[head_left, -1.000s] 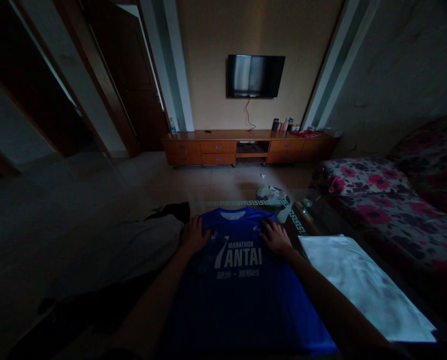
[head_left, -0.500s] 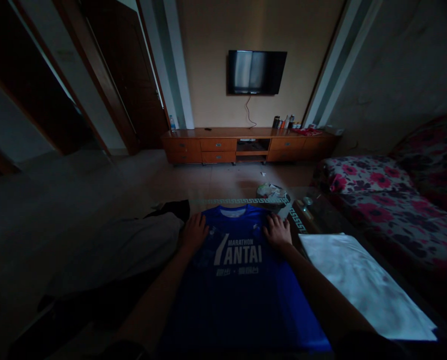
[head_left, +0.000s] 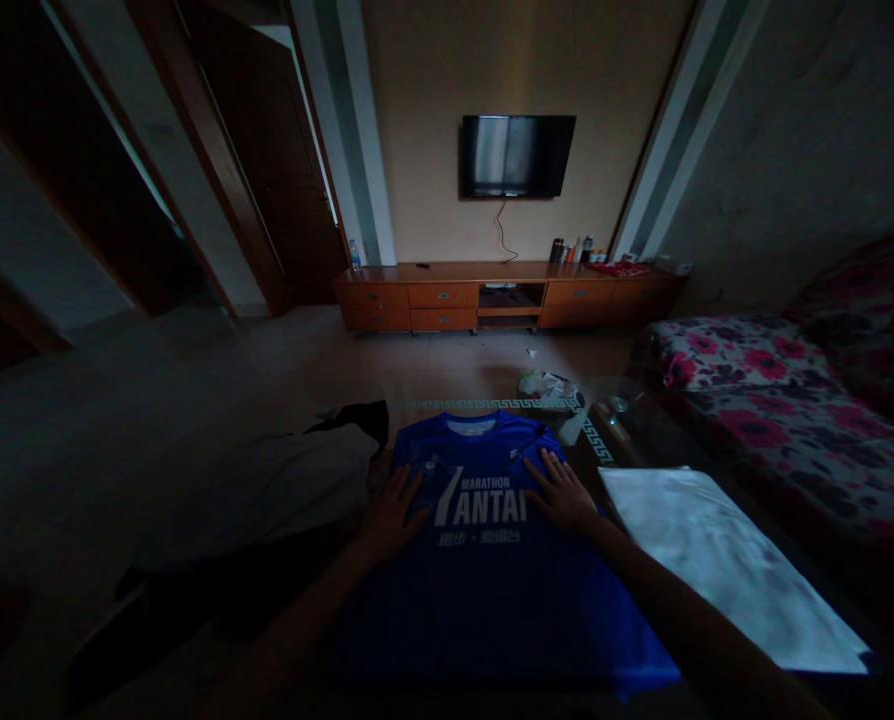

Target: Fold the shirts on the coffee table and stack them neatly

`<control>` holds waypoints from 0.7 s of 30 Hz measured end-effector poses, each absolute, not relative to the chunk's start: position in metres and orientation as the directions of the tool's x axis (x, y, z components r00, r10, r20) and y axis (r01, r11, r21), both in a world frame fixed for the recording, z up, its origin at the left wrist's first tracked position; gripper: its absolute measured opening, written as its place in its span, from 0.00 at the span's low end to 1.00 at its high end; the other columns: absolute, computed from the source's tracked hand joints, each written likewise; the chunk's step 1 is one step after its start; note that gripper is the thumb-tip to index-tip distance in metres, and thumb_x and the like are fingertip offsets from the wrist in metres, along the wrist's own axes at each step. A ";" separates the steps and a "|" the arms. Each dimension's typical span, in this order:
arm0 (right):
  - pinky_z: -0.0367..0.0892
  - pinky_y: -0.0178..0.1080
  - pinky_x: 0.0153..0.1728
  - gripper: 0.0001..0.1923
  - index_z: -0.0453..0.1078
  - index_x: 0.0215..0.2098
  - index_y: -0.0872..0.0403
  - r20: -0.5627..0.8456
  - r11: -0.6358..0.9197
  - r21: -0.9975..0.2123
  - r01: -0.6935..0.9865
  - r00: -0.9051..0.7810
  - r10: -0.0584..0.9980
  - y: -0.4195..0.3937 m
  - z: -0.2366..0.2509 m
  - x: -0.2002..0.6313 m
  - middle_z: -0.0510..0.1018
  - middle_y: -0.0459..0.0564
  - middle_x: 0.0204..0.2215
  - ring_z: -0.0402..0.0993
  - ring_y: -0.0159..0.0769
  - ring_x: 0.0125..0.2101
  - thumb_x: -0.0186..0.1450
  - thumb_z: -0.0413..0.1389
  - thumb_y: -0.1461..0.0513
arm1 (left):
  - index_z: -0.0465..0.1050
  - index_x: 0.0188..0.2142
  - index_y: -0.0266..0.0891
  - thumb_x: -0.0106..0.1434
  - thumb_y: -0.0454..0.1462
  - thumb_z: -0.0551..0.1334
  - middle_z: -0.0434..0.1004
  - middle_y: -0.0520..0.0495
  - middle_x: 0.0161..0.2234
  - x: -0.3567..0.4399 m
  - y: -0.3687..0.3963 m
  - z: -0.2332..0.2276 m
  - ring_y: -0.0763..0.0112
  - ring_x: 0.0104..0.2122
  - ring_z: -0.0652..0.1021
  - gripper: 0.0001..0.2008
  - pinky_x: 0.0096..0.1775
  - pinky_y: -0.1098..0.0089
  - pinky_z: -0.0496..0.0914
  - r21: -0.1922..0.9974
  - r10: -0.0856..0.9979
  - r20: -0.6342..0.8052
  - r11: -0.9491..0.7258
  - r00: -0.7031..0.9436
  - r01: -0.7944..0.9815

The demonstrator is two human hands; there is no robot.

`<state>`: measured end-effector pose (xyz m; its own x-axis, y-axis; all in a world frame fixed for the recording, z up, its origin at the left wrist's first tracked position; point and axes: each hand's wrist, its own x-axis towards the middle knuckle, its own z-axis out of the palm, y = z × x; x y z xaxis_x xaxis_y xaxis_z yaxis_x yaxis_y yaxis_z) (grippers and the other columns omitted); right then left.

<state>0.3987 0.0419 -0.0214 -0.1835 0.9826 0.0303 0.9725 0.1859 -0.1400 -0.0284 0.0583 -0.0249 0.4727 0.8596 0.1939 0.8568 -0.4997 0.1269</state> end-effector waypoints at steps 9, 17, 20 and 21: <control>0.40 0.50 0.71 0.36 0.55 0.73 0.51 0.082 0.140 -0.133 0.981 -0.130 0.988 0.036 -0.014 0.394 0.48 0.53 0.74 0.39 0.44 0.73 0.73 0.41 0.43 | 0.58 0.70 0.44 0.73 0.52 0.50 0.54 0.41 0.72 -0.022 0.055 -0.013 0.53 0.70 0.56 0.31 0.67 0.50 0.54 0.114 0.872 0.234 -0.464 0.430 0.878; 0.60 0.50 0.63 0.26 0.71 0.55 0.54 0.352 0.116 -0.460 0.880 0.061 0.934 -0.011 0.037 0.402 0.75 0.61 0.55 0.68 0.47 0.58 0.74 0.37 0.51 | 0.74 0.56 0.42 0.71 0.46 0.52 0.76 0.38 0.56 -0.016 -0.003 0.046 0.52 0.57 0.75 0.21 0.59 0.52 0.66 0.202 0.890 0.297 -0.413 0.346 0.888; 0.70 0.48 0.52 0.27 0.72 0.45 0.52 0.263 0.114 -0.701 0.704 0.108 0.959 -0.054 0.055 0.426 0.79 0.59 0.44 0.75 0.48 0.47 0.71 0.41 0.43 | 0.77 0.42 0.42 0.72 0.46 0.48 0.81 0.43 0.43 -0.043 -0.056 0.063 0.60 0.43 0.79 0.20 0.49 0.61 0.72 0.478 0.952 0.205 -0.298 0.225 0.826; 0.72 0.47 0.48 0.28 0.72 0.41 0.51 0.182 0.086 -0.756 0.649 0.083 0.980 -0.072 0.058 0.436 0.80 0.57 0.40 0.76 0.47 0.42 0.69 0.42 0.40 | 0.77 0.37 0.42 0.71 0.48 0.48 0.81 0.45 0.37 -0.057 -0.075 0.063 0.61 0.39 0.79 0.21 0.45 0.63 0.72 0.562 0.969 0.124 -0.246 0.213 0.790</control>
